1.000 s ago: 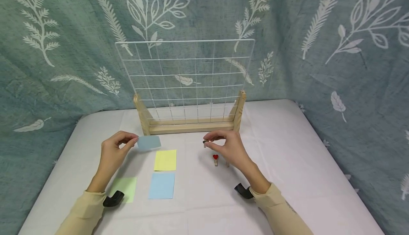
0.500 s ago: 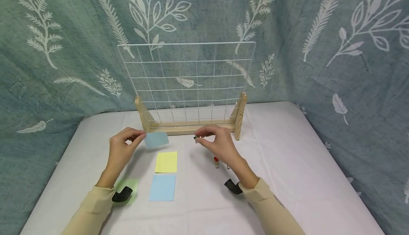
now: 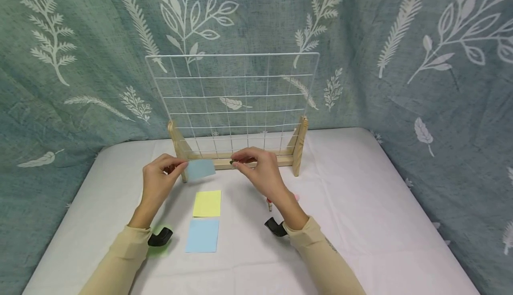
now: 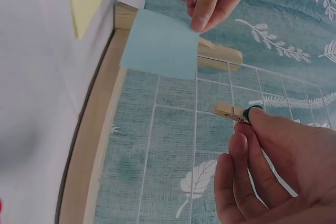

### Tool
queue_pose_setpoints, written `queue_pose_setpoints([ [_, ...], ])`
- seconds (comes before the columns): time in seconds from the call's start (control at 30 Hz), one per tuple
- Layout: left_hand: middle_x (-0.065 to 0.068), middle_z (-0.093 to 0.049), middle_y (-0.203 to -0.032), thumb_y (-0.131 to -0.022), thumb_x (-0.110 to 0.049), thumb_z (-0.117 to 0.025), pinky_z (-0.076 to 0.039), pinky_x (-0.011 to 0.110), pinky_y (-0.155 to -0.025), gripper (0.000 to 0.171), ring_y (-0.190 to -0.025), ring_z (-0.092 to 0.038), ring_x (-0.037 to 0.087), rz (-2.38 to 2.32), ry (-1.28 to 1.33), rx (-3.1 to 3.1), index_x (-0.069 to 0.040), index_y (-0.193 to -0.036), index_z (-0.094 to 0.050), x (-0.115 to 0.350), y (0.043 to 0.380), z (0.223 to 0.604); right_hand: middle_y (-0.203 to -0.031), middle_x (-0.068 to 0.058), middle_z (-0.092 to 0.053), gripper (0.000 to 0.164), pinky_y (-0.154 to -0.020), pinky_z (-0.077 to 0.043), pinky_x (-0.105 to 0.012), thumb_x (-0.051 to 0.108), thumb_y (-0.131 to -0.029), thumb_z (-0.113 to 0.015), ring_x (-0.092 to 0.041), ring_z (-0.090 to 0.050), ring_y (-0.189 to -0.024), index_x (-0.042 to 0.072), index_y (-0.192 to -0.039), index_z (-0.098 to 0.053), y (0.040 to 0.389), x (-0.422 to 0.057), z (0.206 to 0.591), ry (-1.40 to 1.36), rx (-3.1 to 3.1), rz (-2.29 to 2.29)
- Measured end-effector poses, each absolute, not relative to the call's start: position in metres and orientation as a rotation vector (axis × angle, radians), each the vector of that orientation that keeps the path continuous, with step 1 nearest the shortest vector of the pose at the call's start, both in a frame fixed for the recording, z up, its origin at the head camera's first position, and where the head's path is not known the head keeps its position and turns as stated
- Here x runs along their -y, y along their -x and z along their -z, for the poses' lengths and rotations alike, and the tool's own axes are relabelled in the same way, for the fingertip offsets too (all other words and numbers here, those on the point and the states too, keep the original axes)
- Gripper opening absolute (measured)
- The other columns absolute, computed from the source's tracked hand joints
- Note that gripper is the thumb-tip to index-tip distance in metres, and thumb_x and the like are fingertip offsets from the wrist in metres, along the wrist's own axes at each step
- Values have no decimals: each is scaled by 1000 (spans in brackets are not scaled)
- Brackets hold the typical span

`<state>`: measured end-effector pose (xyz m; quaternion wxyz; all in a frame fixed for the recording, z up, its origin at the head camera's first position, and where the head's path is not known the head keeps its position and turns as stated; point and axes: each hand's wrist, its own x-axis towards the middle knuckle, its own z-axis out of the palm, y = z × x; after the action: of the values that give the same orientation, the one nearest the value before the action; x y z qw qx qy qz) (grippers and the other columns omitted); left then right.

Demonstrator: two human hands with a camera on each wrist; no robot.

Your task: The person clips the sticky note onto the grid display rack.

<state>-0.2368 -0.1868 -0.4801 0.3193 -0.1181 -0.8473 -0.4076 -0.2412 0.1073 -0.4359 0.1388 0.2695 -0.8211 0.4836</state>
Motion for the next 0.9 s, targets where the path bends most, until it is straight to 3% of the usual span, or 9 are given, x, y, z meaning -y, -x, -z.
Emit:
queue_pose_setpoints([
  [0.5, -4, -61, -72, -85, -18, -79, -37, 25, -53, 4, -57, -46, 10, 1034, 272, 2260, -14, -86, -80, 177, 252, 475, -94, 5, -75, 16, -78, -57, -34, 18, -85, -78, -11, -70, -85, 16, -101, -76, 262, -75, 434, -768, 2296, -1405],
  [0.9, -3, -45, -56, -84, -20, -81, -30, 27, -52, 10, -49, -36, 9, 1003, 241, 2205, -11, -83, -80, 166, 263, 472, -96, 3, -75, 16, -77, -57, -39, 16, -85, -78, -10, -68, -81, 16, -101, -77, 279, -60, 431, -724, 2188, -1366],
])
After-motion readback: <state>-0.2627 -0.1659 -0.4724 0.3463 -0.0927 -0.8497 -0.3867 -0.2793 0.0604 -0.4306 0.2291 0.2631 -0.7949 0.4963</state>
